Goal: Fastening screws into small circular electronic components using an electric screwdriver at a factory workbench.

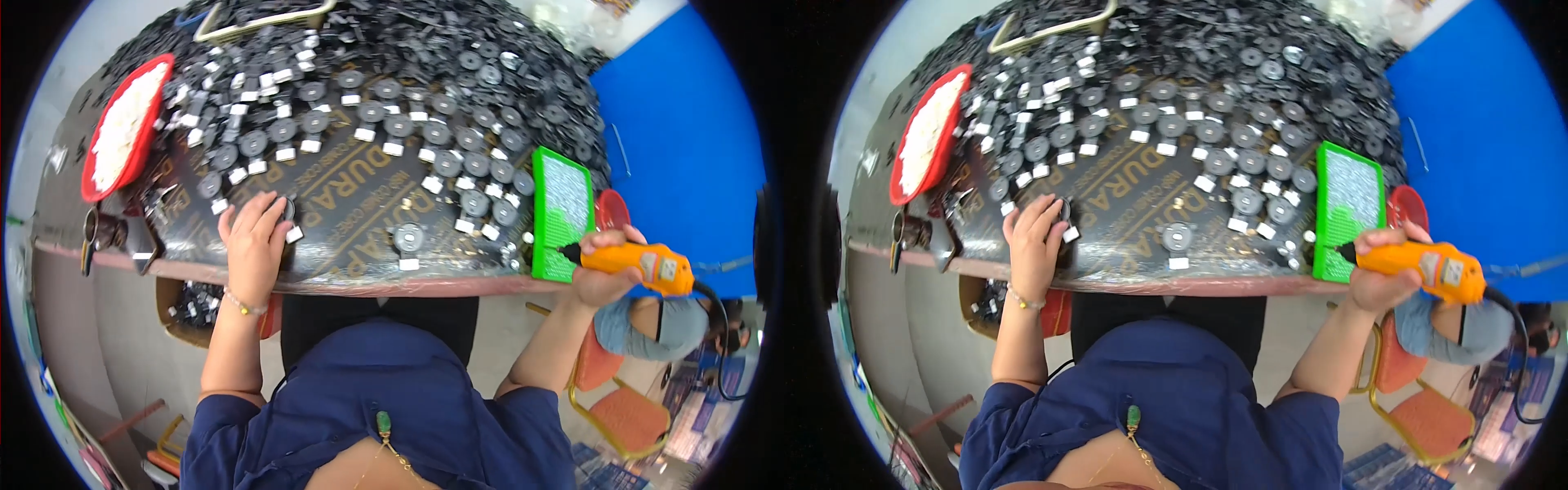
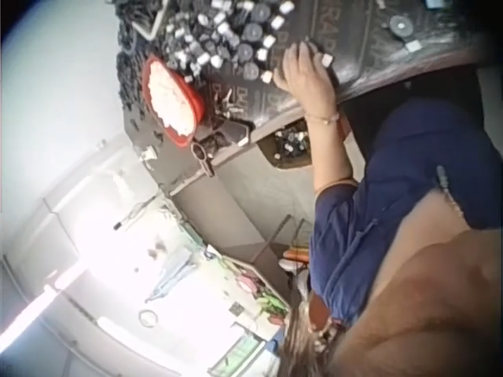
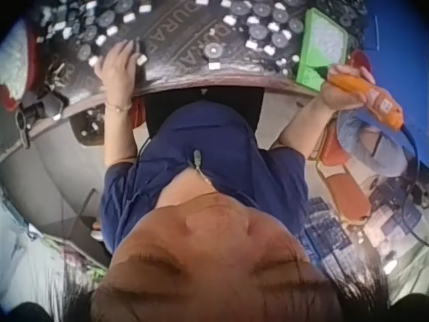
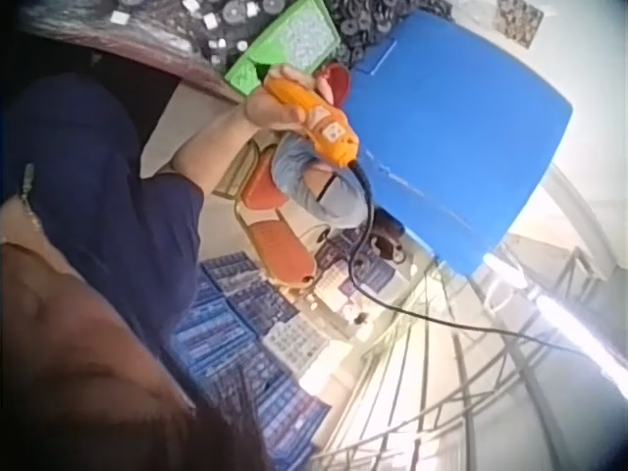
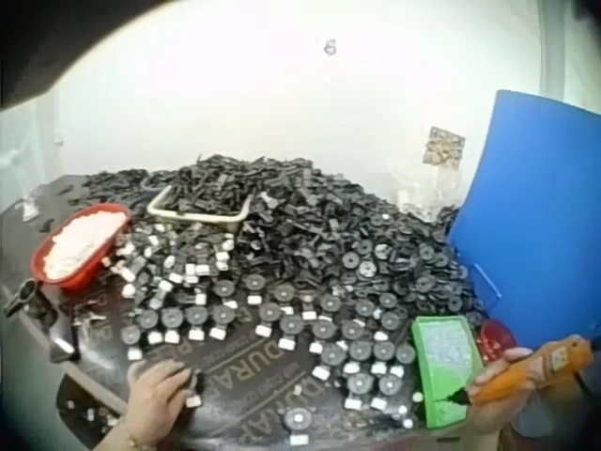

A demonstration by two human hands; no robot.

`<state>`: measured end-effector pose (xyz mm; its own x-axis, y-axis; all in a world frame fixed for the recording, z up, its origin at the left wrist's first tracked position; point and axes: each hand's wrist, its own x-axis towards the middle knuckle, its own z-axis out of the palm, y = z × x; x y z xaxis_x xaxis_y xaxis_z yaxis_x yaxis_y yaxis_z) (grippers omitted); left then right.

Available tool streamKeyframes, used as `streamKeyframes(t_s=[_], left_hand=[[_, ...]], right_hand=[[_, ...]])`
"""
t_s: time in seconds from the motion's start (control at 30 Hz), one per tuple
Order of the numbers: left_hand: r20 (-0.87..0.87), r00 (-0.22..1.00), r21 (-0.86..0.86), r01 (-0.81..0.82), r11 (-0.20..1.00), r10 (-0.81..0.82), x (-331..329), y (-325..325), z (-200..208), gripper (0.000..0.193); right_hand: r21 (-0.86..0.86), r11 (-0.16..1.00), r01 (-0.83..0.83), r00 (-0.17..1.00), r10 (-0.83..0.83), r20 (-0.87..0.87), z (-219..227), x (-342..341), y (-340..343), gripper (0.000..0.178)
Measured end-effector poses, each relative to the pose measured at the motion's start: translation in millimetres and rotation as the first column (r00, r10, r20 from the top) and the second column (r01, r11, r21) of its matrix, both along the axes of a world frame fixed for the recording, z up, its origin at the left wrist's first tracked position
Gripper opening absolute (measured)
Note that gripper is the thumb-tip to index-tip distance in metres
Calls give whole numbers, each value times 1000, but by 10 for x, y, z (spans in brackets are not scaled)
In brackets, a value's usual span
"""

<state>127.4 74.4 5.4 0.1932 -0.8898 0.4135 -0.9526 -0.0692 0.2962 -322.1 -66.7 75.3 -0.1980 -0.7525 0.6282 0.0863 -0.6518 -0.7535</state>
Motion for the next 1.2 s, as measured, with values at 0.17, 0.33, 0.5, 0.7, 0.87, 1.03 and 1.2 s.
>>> streamKeyframes(t_s=[0.17,0.33,0.5,0.7,0.87,1.03,1.2], left_hand=[[-141,948,-4,289,957,-287,-556,-207,-16,36],[-189,893,-34,410,911,-409,-964,-417,8,40],[-162,865,-57,472,880,-474,-1226,-512,10,39],[-182,851,-44,494,869,-493,-1312,-523,-1,48],[-242,861,-55,449,892,-448,-1250,-523,43,64],[-327,851,11,437,899,-410,-1156,-547,1,58],[-296,851,-14,451,893,-434,-1157,-571,-39,51]], right_hand=[[-32,978,207,973,-210,-93,-37,-367,-146,76],[26,962,272,954,-266,-136,-189,-584,-196,75],[20,974,227,970,-224,-93,-272,-565,-214,74],[33,979,200,976,-196,-97,-267,-558,-213,71],[12,979,202,975,-200,-95,-186,-522,-163,74],[-76,991,107,992,-111,-62,83,-210,23,86],[-112,929,-353,933,359,36,72,659,141,90]])
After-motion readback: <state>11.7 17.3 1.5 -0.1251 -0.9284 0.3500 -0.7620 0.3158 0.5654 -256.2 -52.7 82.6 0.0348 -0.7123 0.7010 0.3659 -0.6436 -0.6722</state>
